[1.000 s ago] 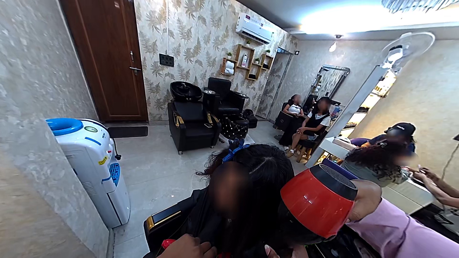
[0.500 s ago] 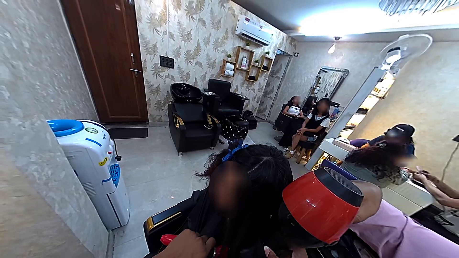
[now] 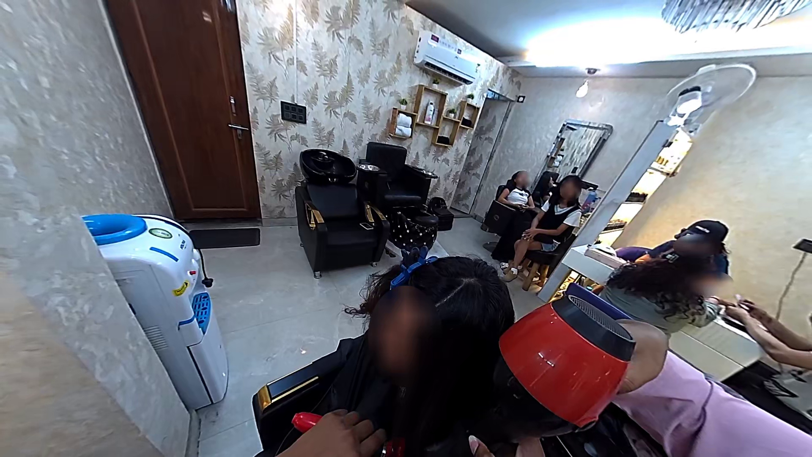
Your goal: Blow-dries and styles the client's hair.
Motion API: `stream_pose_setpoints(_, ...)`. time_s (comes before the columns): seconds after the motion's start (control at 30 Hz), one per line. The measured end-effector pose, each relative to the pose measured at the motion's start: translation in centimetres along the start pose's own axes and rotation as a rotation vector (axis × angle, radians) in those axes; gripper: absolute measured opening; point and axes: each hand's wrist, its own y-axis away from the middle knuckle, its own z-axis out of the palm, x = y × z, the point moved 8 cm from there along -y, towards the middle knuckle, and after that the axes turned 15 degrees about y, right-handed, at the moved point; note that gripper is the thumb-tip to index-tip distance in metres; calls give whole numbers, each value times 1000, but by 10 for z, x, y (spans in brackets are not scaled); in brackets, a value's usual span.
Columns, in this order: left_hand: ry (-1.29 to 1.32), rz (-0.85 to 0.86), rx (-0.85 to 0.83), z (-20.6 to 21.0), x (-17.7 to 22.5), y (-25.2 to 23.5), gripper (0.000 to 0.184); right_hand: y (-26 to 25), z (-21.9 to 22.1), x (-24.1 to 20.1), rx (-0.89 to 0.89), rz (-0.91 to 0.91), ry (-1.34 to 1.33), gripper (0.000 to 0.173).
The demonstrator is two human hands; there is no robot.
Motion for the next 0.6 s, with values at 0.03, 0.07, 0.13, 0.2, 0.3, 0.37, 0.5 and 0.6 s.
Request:
stream_pose_setpoints(0.03,-12,6,10,0,1,0,27,0,0,-1,-1,3,1,41)
stream_pose_setpoints(0.07,-26,13,19,0,1,0,28,0,0,-2,-4,2,-2,41)
stream_pose_setpoints(0.13,-60,22,34,0,2,0,30,0,0,-4,-1,-1,-16,37)
stream_pose_setpoints(0.2,-85,21,41,-1,2,0,35,0,1,-4,2,-7,-27,36)
stream_pose_setpoints(0.3,-129,42,74,-2,4,0,37,1,2,-4,2,3,-31,39)
stream_pose_setpoints(0.37,-157,61,103,-3,5,1,36,1,2,-5,3,1,-29,39)
stream_pose_setpoints(0.5,-202,97,166,-4,5,4,36,0,2,-4,4,17,-37,36)
stream_pose_setpoints(0.6,-226,117,223,-5,4,7,36,0,1,-3,5,19,-29,40)
